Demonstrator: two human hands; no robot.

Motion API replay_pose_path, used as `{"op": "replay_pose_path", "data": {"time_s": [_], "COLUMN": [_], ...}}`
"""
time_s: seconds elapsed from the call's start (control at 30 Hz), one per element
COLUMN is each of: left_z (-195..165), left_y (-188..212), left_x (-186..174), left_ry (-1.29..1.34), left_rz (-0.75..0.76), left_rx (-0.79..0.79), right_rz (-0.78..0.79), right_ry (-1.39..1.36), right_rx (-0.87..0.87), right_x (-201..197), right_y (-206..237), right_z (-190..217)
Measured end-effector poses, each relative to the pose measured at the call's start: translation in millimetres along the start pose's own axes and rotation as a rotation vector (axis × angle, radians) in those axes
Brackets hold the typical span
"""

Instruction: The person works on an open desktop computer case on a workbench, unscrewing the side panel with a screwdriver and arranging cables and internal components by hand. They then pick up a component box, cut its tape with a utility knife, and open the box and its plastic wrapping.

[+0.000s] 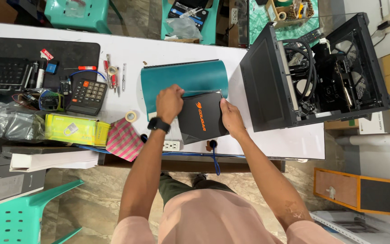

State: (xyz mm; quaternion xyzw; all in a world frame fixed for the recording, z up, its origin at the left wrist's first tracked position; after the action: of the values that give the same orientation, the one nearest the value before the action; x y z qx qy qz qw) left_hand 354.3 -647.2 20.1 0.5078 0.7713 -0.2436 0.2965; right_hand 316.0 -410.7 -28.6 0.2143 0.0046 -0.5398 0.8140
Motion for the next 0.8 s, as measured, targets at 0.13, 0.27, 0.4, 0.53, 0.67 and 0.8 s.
{"op": "replay_pose_path", "data": {"time_s": [0.13, 0.27, 0.4, 0.53, 0.67, 0.8], "left_z": [24.7, 51.3, 42.3, 29.0, -1.0, -50.8], "left_y": [-23.9, -19.3, -24.5, -40.7, -60.3, -33.9], "left_x": [10.4, 52.0, 69.3, 52.9, 23.5, 9.9], "left_ry": [0.093, 0.509, 0.464, 0.398, 0.461, 0.177], "left_rz": [0.209, 0.491, 0.538, 0.416, 0.296, 0.171], "left_rx": [-0.159, -0.447, -0.396, -0.288, -0.077, 0.303], "right_rz": [0.02, 0.071, 0.084, 0.104, 0.046, 0.005], "right_ry": [0.089, 0.187, 0.195, -0.04, 0.205, 0.294], "right_rx": [-0.052, 0.008, -0.034, 0.111, -0.056, -0.36], "right_x": [-1.0, -0.7, 1.0, 0.0, -9.8, 2.3], "right_y": [4.2, 8.7, 7.5, 1.5, -11.9, -22.4], "right_z": [11.7, 18.2, 24.6, 9.9, 32.6, 76.0]}}
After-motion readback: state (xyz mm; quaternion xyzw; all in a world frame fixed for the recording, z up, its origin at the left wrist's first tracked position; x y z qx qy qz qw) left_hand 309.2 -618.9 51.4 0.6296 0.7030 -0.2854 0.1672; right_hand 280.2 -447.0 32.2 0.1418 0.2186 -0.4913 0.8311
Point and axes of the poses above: each hand's wrist, its own y-axis away from the middle knuckle, its own x-axis out of the palm, z = x × y, the point moved 8 cm from there along -y, towards the middle knuckle, and after that the axes turned 4 degrees about z, right-handed, at the moved point
